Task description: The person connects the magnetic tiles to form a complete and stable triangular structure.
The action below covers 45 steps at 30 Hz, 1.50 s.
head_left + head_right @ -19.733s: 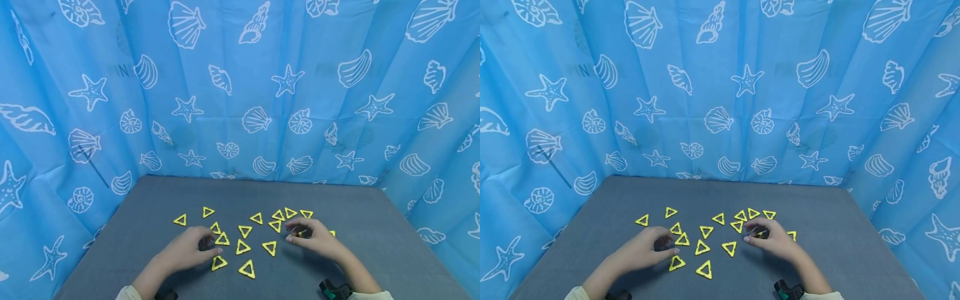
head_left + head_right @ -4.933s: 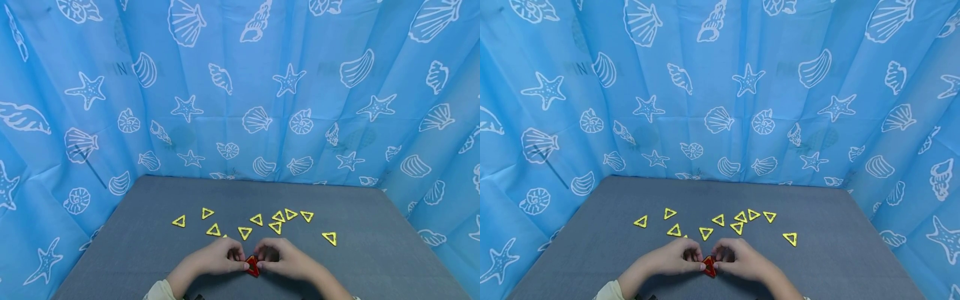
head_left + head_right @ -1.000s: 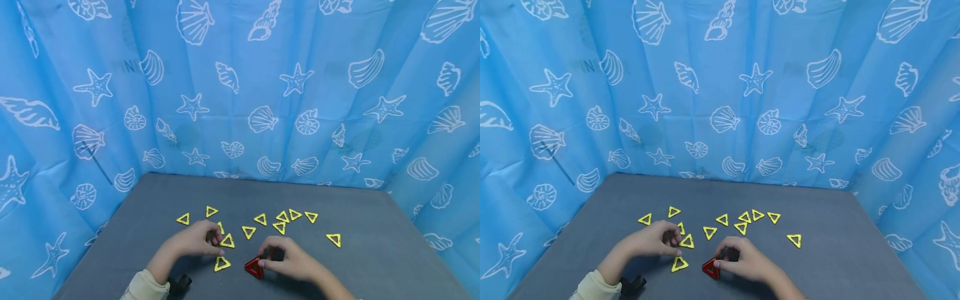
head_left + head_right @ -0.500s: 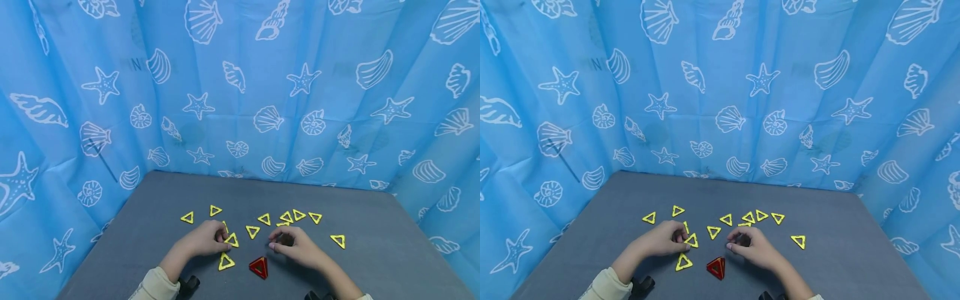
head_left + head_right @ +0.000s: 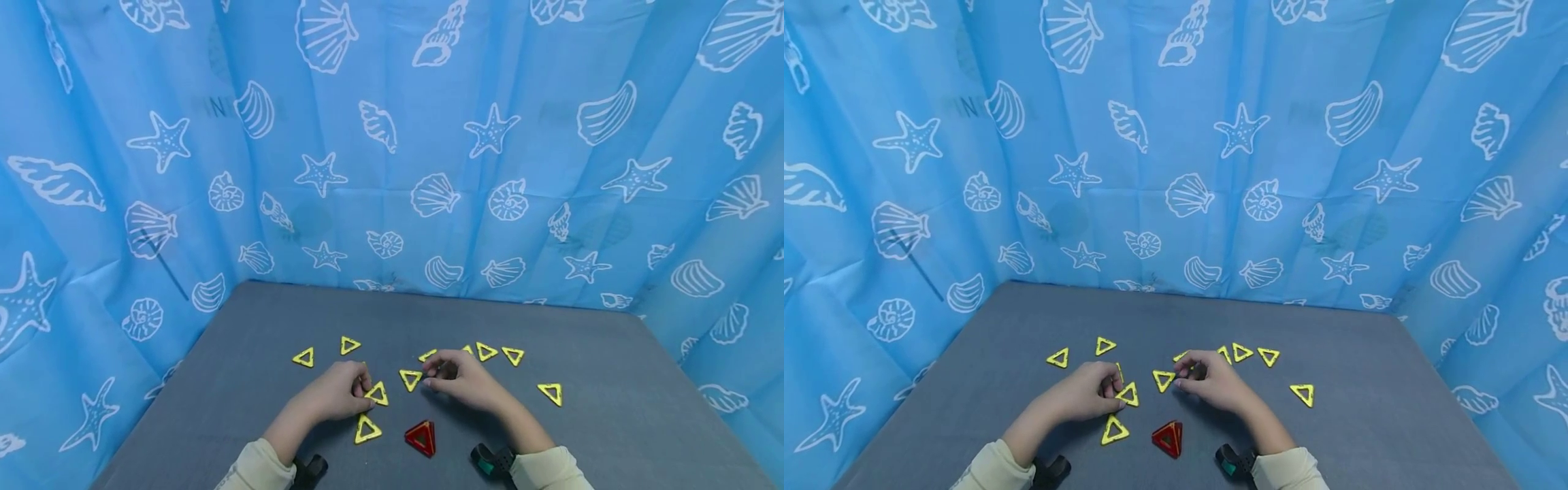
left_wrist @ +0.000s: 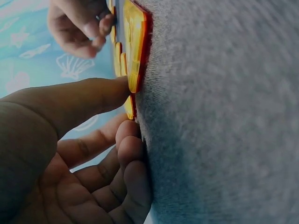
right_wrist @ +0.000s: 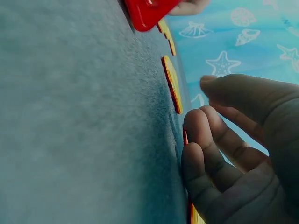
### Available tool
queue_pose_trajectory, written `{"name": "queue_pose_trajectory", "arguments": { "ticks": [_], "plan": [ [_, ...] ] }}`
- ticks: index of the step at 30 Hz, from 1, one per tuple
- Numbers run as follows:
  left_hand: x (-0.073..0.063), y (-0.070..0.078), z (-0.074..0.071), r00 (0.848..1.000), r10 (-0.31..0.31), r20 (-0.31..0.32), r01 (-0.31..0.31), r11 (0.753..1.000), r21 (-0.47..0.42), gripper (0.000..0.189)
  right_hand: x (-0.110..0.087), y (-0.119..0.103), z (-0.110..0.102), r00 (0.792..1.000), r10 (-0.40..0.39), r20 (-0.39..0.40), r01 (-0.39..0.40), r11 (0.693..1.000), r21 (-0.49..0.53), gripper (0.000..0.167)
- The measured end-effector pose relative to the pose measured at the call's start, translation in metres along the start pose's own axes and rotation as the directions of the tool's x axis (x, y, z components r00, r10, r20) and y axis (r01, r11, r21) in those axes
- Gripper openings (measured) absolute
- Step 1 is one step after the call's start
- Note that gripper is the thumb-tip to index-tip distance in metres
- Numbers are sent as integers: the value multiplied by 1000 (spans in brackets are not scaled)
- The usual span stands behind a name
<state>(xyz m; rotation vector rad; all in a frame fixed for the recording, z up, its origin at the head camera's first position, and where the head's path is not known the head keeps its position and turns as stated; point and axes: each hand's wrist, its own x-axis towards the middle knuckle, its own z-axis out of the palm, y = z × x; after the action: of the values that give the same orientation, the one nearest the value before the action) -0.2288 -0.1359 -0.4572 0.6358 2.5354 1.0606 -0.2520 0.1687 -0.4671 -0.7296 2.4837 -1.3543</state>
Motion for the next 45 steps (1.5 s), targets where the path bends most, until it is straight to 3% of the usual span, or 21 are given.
{"name": "queue_pose_trajectory", "arguments": {
  "ticks": [10, 23, 45],
  "plan": [
    [5, 1, 10, 1000, -23, 18, 23, 999, -34, 17, 10, 4, 9, 997, 34, 64, -27, 994, -107, 28],
    [7, 3, 10, 999, -41, 6, 42, 999, -34, 18, 10, 0, 13, 996, -5, 89, 12, 997, -79, 15],
    [11, 8, 9, 999, -31, 19, 31, 999, -13, 18, 12, -3, 16, 995, 14, 101, -3, 994, -106, 5]
  ]
}}
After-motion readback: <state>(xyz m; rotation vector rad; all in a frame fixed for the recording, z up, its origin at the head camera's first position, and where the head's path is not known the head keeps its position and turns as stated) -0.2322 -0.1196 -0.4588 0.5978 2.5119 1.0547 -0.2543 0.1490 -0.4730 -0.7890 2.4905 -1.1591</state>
